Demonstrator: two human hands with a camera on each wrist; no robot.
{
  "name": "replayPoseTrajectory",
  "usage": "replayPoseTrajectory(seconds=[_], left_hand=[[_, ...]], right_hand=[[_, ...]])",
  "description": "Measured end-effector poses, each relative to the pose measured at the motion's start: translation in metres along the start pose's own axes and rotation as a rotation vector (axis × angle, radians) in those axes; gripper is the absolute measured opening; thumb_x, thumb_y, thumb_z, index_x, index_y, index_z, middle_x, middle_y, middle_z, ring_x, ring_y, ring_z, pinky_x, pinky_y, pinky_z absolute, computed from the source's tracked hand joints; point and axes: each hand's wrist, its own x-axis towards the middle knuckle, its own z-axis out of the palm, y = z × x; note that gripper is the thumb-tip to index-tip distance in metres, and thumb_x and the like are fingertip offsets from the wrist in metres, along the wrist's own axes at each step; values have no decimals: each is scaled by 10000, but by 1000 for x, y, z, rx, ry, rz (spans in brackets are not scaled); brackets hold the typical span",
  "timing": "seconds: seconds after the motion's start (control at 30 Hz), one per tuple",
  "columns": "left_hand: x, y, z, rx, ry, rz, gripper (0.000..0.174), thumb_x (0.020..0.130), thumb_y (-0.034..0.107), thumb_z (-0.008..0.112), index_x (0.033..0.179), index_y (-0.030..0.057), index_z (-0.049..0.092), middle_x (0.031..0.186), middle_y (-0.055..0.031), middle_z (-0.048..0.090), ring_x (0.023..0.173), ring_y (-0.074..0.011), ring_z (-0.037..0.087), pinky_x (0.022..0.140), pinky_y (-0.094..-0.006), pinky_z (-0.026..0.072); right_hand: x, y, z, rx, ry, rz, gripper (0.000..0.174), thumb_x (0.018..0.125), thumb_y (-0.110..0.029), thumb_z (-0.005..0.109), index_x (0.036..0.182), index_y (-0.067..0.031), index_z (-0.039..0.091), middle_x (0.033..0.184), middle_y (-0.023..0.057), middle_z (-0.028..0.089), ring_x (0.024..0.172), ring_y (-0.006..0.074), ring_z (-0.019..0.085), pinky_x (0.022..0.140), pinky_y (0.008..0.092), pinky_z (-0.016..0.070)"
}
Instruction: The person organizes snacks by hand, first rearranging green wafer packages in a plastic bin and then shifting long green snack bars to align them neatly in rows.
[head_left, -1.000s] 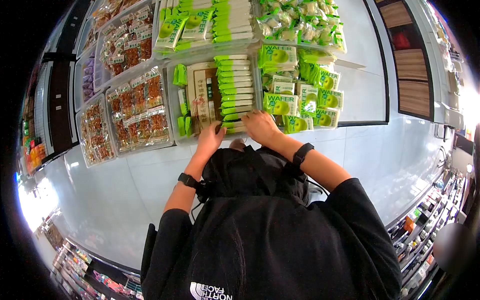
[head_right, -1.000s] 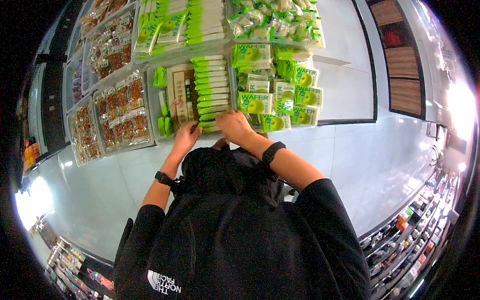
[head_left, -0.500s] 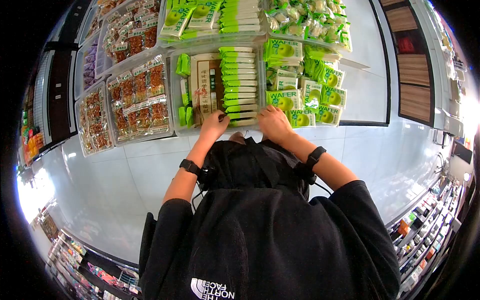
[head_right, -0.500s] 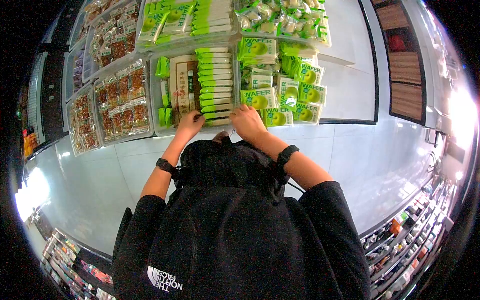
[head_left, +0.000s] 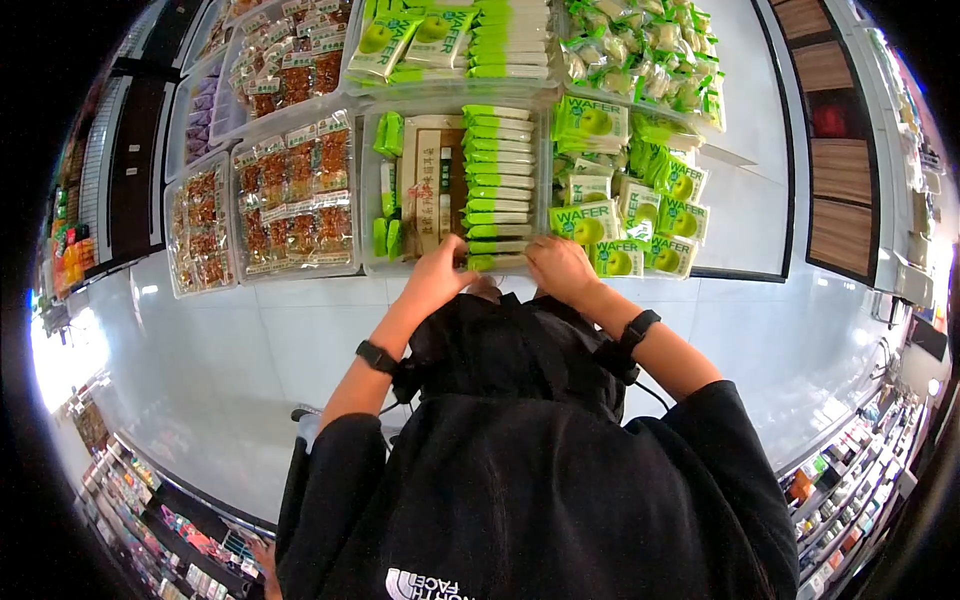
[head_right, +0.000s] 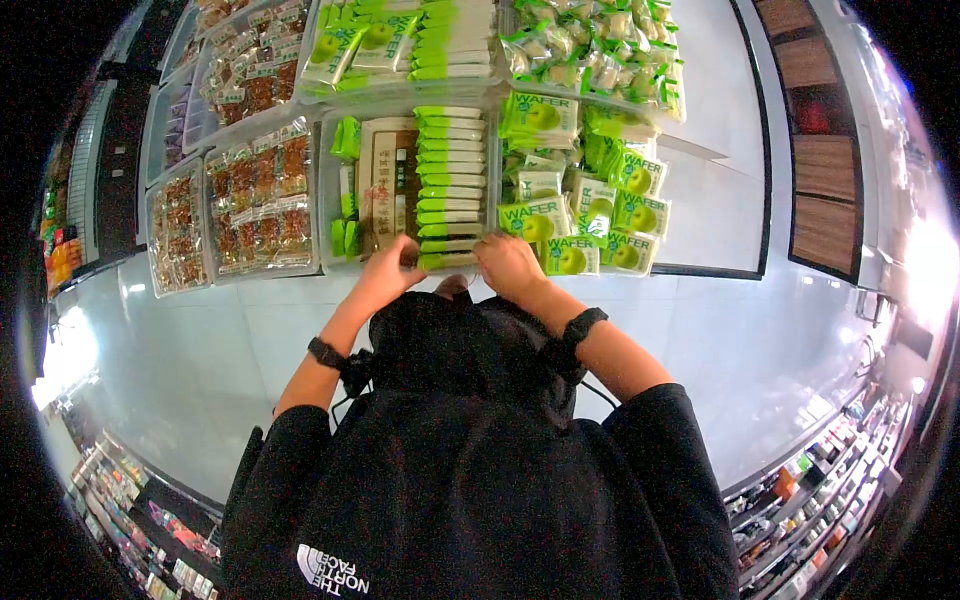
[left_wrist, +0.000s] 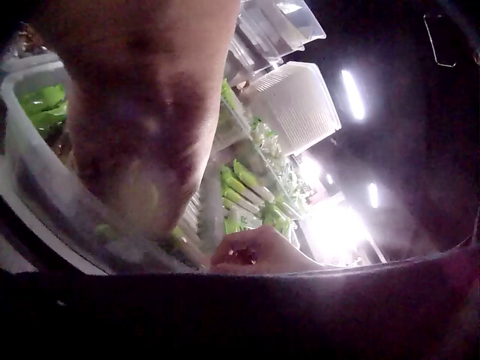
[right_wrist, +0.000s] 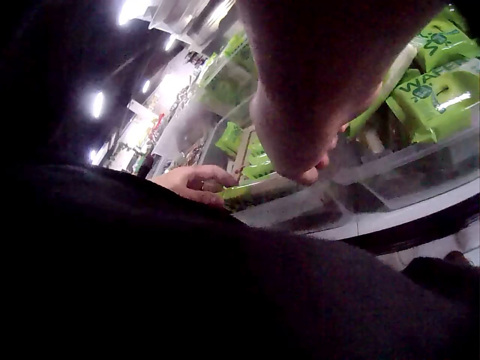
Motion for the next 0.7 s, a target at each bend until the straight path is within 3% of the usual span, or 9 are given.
replayPoseTrajectory(seconds=[0.07,0.17,0.23,0.3,0.37,0.43,0.5,0.63,0.7], left_hand=[[-11,8,-4,-43,24,28,473,728,217,740,1096,65,485,969,-186,609,913,-356,582,771,-418,465],[-15,17,-9,212,-66,56,419,762,226,698,1094,69,495,981,-189,611,927,-367,575,783,-426,464],[-15,15,-6,272,27,134,349,794,232,650,1072,65,521,952,-189,620,889,-377,580,759,-443,468],[-17,19,-15,335,-5,124,323,803,230,638,1062,69,533,927,-187,626,862,-375,588,741,-445,472],[-16,17,-20,399,-34,118,298,812,228,627,1052,72,546,901,-185,631,836,-372,596,724,-448,477],[-18,10,-19,369,55,159,274,806,211,626,1034,75,557,863,-185,636,805,-381,601,699,-453,480],[-15,1,-12,321,25,92,271,805,208,624,1034,79,559,850,-187,635,811,-382,601,702,-453,481],[-8,-8,9,262,24,-42,257,806,221,624,1011,79,560,790,-187,627,801,-388,596,681,-459,472],[-6,-9,12,227,50,-50,254,807,232,629,995,77,557,772,-193,617,774,-387,593,653,-459,463]], right_hand=[[-4,-1,1,30,-63,30,106,789,-133,546,780,-36,586,831,135,592,802,331,599,717,428,492],[-5,-2,3,30,-46,4,117,802,-138,534,771,-34,577,820,134,592,787,331,601,702,427,493],[-4,-6,1,71,-47,30,120,805,-134,524,763,-32,572,814,135,592,779,331,601,693,422,495],[-4,-11,2,117,-53,58,124,808,-130,515,756,-31,567,807,137,593,771,331,601,685,417,497],[-1,-14,5,49,-70,31,117,803,-124,512,778,-35,583,821,131,610,758,314,619,674,401,510],[-1,-16,9,-25,-109,33,111,792,-121,520,786,-45,601,812,123,621,751,300,630,664,395,517],[2,-19,7,-190,-225,59,119,759,-123,546,764,-83,658,766,95,647,741,257,655,621,381,531],[-2,-16,0,-211,-220,44,140,746,-135,562,668,-98,673,746,90,637,721,246,646,621,378,529],[-3,-20,-9,-178,-210,31,132,755,-138,557,696,-90,666,759,96,627,725,259,639,634,383,526]])
